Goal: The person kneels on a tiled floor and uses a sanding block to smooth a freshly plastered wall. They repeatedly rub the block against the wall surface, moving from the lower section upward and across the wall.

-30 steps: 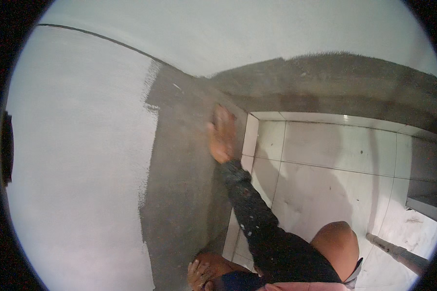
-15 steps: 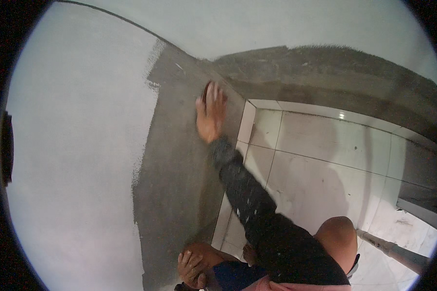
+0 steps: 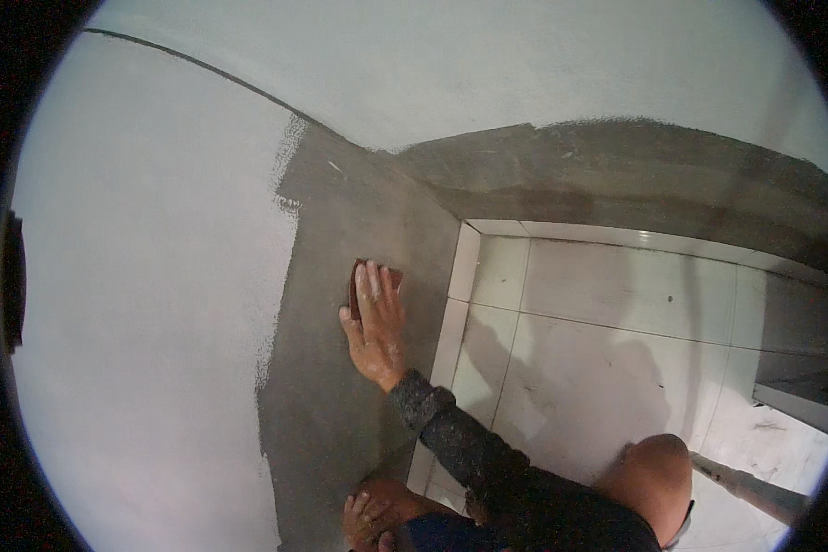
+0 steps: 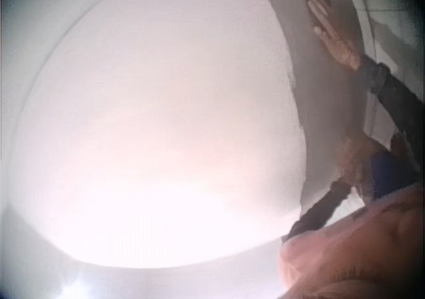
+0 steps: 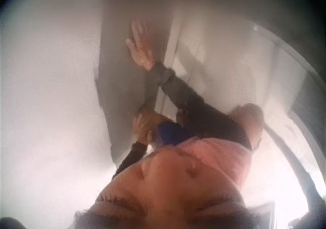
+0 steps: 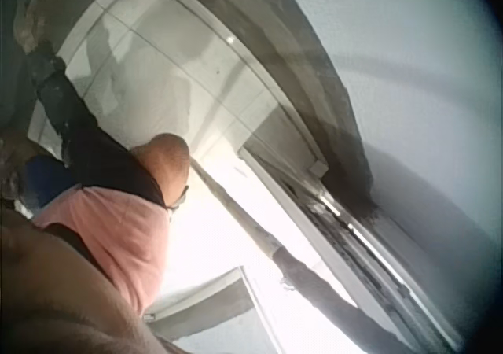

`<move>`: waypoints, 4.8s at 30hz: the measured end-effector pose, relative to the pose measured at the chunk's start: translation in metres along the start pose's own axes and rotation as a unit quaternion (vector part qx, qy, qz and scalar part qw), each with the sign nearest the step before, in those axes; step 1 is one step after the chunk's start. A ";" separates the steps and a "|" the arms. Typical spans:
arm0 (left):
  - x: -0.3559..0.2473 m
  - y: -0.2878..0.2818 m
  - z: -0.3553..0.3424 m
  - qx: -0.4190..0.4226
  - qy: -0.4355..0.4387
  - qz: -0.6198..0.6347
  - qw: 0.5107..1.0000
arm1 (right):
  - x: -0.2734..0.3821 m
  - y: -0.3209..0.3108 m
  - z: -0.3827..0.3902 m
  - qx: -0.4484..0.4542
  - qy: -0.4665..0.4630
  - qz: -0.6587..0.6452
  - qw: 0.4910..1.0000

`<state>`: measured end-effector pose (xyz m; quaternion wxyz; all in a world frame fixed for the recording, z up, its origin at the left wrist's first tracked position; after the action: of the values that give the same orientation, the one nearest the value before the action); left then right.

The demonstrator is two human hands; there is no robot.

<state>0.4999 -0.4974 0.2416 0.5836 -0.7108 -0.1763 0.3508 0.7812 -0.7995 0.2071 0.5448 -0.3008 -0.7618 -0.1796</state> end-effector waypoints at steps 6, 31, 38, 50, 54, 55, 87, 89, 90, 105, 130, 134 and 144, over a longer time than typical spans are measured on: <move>0.009 0.010 -0.002 0.034 -0.031 -0.013 0.999 | -0.019 0.000 -0.033 0.018 0.034 -0.084 0.996; 0.027 0.003 0.015 -0.015 -0.064 0.045 0.997 | 0.026 -0.023 -0.103 -0.167 -0.134 0.016 0.977; 0.011 0.009 0.010 -0.051 0.093 0.030 0.994 | -0.114 0.016 -0.049 -0.190 0.023 0.225 0.955; 0.019 0.006 -0.009 0.030 -0.048 0.016 0.998 | -0.171 -0.010 -0.025 -0.116 0.218 -0.045 0.968; 0.016 0.013 -0.017 -0.034 -0.010 0.019 0.999 | -0.104 0.013 -0.051 -0.044 0.226 -0.129 0.964; 0.015 0.006 -0.016 -0.095 0.001 0.029 0.995 | -0.031 -0.005 -0.074 -0.100 0.072 -0.064 0.990; 0.027 0.015 -0.006 -0.004 -0.052 0.021 0.998 | -0.137 -0.020 -0.065 -0.047 0.129 0.116 0.984; 0.029 -0.002 -0.012 -0.089 -0.071 0.032 0.993 | -0.176 -0.023 -0.043 -0.049 0.169 0.051 0.983; 0.023 0.004 -0.015 -0.049 -0.050 0.025 0.997 | -0.177 -0.024 -0.038 -0.062 0.148 0.026 0.987; 0.014 -0.002 0.010 -0.007 0.001 -0.013 1.000 | 0.104 -0.025 -0.128 -0.165 -0.259 -0.064 0.949; -0.023 -0.036 0.060 -0.017 -0.075 -0.007 0.997 | -0.199 0.011 0.027 -0.043 0.180 -0.112 0.976; -0.029 -0.044 0.067 -0.007 -0.069 -0.031 0.997 | -0.176 0.036 0.087 -0.033 0.145 -0.058 0.987; -0.036 -0.043 0.061 0.001 -0.072 -0.053 0.996 | -0.141 0.042 0.122 0.022 0.241 -0.099 0.965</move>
<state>0.4385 -0.4667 0.2888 0.5878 -0.6728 -0.2552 0.3697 0.7522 -0.7314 0.0311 0.6981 -0.1600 -0.6380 -0.2830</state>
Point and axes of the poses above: each hand's wrist, its own z-axis away from the middle knuckle, its own y-axis out of the palm, x = y × z, the point moved 10 cm from there along -z, towards the middle knuckle, and after that the axes turned 2 degrees about x, right-handed, at the moved point
